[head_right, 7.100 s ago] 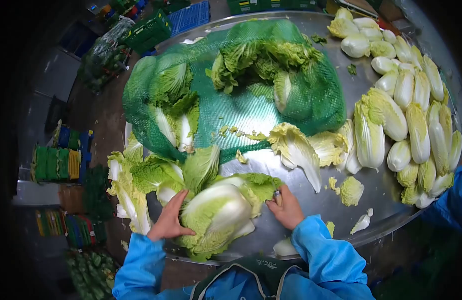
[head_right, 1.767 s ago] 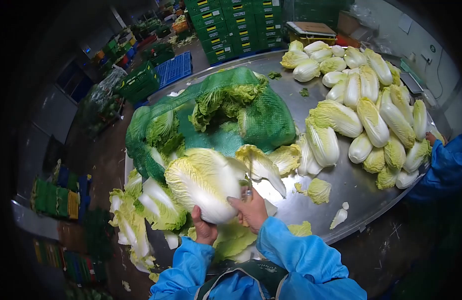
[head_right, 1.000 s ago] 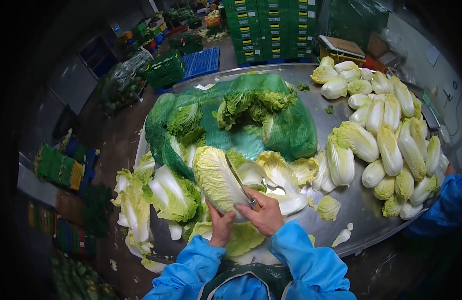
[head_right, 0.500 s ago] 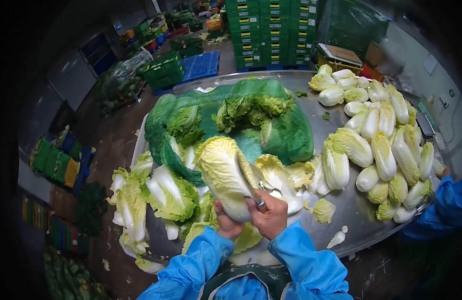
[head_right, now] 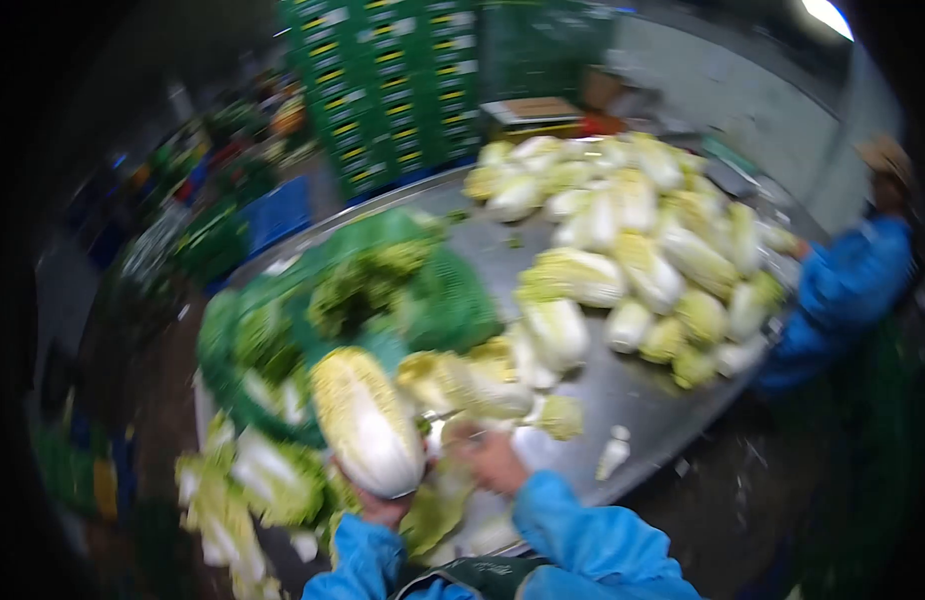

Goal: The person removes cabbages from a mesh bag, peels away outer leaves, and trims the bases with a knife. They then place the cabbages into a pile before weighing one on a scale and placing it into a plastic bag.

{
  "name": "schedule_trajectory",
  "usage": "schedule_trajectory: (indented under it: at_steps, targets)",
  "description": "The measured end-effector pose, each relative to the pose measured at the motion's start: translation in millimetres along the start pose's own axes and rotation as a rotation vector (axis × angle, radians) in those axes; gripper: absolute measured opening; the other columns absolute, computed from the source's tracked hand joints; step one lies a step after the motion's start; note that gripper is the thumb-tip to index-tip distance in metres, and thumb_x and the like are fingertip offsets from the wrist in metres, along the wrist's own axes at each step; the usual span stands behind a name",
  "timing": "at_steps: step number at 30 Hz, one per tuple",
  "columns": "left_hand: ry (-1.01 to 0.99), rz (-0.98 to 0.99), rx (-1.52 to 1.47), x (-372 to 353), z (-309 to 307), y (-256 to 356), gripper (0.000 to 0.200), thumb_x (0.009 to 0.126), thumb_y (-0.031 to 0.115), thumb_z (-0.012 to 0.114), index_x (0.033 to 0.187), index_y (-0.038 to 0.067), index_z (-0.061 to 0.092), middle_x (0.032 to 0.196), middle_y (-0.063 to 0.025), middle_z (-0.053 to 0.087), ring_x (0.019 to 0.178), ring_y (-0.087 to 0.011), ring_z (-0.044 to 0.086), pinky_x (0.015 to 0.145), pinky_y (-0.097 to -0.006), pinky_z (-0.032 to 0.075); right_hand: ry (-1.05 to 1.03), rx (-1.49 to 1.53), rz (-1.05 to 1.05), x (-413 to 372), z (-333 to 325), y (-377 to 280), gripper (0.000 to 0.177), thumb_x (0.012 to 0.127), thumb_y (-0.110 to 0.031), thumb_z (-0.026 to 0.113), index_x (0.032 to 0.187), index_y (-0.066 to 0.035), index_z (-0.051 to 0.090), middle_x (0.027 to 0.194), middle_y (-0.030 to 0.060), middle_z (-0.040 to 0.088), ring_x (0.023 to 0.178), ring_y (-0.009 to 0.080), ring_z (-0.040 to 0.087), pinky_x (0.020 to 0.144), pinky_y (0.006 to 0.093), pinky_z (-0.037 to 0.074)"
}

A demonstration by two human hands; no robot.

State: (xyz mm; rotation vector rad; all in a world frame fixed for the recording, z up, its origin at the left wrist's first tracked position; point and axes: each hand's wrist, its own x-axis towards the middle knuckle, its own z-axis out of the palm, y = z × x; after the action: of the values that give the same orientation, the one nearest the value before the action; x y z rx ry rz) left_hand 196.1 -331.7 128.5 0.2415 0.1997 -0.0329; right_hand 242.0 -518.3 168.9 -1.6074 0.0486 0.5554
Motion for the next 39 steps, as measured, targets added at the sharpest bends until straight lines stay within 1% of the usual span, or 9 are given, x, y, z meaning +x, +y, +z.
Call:
schedule_trajectory:
  at_steps: [10, 15, 18, 19, 29, 33, 34, 36, 39]
  targets:
    - [-0.218, -0.080, 0.788, 71.9, 7.4, -97.0, 0.093, 0.073, 0.071, 0.052, 0.139, 0.011, 0.027, 0.139, -0.0086, 0.035, 0.128, -0.0260, 0.033, 0.107, -0.0414, 0.025, -0.216, 1.092, 0.173, 8.5, -76.7, 54.0, 0.044, 0.082, -0.041, 0.063, 0.105, -0.006, 0.049, 0.070, 0.0066, 0.056, 0.044, 0.0139, 0.048, 0.037, 0.0266, 0.039]
    - [-0.423, 0.040, 1.084, 112.7, 91.9, -142.9, 0.077, 0.079, 0.028, 0.063, 0.141, 0.008, 0.022, 0.134, -0.0158, 0.040, 0.124, -0.0243, 0.037, 0.104, -0.0376, 0.026, -0.236, 1.318, -0.056, 50.3, -222.9, 82.3, 0.031, 0.082, -0.032, 0.062, 0.103, -0.011, 0.057, 0.089, 0.0044, 0.063, 0.062, 0.0166, 0.059, 0.044, 0.0296, 0.048]
    - [-0.327, -0.242, 1.096, 115.0, 88.7, -130.3, 0.071, 0.081, 0.020, 0.062, 0.140, 0.007, 0.024, 0.128, -0.0159, 0.047, 0.118, -0.0227, 0.044, 0.101, -0.0363, 0.032, 0.282, 1.162, -0.259, 47.0, -310.4, -10.4, 0.025, 0.082, -0.029, 0.063, 0.100, -0.014, 0.059, 0.089, -0.0004, 0.063, 0.067, 0.0133, 0.060, 0.046, 0.0260, 0.048]
    - [-0.291, -0.220, 1.137, 114.4, 74.4, -124.6, 0.064, 0.081, 0.012, 0.060, 0.137, 0.005, 0.030, 0.120, -0.0146, 0.054, 0.111, -0.0214, 0.050, 0.095, -0.0330, 0.038, 0.047, 1.123, -0.268, 56.5, -372.5, -4.0, 0.024, 0.082, -0.033, 0.063, 0.098, -0.015, 0.060, 0.080, -0.0004, 0.063, 0.057, 0.0116, 0.056, 0.037, 0.0239, 0.042]
    - [0.304, 0.061, 1.449, 50.5, -10.2, -56.5, 0.043, 0.085, 0.014, 0.061, 0.123, -0.001, 0.049, 0.110, -0.0134, 0.058, 0.100, -0.0212, 0.055, 0.087, -0.0322, 0.044, 1.141, 0.391, -0.287, 155.8, -566.7, -146.4, 0.047, 0.069, -0.050, 0.072, 0.075, -0.007, 0.056, 0.058, 0.0043, 0.048, 0.038, 0.0134, 0.042, 0.032, 0.0309, 0.038]
    - [0.136, 0.402, 2.287, 42.1, -34.8, -57.5, 0.085, 0.056, 0.039, 0.079, 0.127, 0.008, 0.045, 0.131, -0.0199, 0.038, 0.123, -0.0379, 0.034, 0.098, -0.0565, 0.024, 1.336, -0.338, -0.066, 244.6, -683.8, -96.2, 0.047, 0.076, -0.047, 0.066, 0.086, -0.001, 0.064, 0.070, 0.0126, 0.062, 0.043, 0.0213, 0.049, 0.040, 0.0360, 0.042]
    - [0.111, 0.329, 2.375, 38.7, -35.3, -62.1, 0.088, 0.057, 0.044, 0.077, 0.130, 0.011, 0.043, 0.136, -0.0203, 0.031, 0.127, -0.0380, 0.027, 0.100, -0.0582, 0.019, 1.242, -0.655, -0.242, 244.5, -677.8, -89.3, 0.055, 0.076, -0.049, 0.065, 0.084, 0.005, 0.061, 0.069, 0.0140, 0.058, 0.054, 0.0243, 0.056, 0.050, 0.0392, 0.045]
    - [0.131, 0.200, 2.481, 39.9, -34.8, -69.1, 0.089, 0.057, 0.049, 0.076, 0.133, 0.018, 0.041, 0.141, -0.0180, 0.025, 0.131, -0.0375, 0.021, 0.100, -0.0626, 0.015, 1.347, -0.305, -0.426, 252.0, -582.8, -103.5, 0.034, 0.082, -0.034, 0.063, 0.091, -0.002, 0.061, 0.057, 0.0086, 0.053, 0.047, 0.0207, 0.053, 0.042, 0.0367, 0.042]
    - [0.185, 0.047, 2.537, 32.1, -58.0, -65.0, 0.086, 0.057, 0.048, 0.076, 0.132, 0.025, 0.042, 0.143, -0.0125, 0.027, 0.132, -0.0357, 0.022, 0.098, -0.0661, 0.015, 0.874, -0.071, -0.469, 215.2, -373.3, -127.3, 0.040, 0.077, -0.033, 0.067, 0.099, -0.002, 0.058, 0.059, 0.0041, 0.055, 0.034, 0.0104, 0.041, 0.030, 0.0258, 0.029]
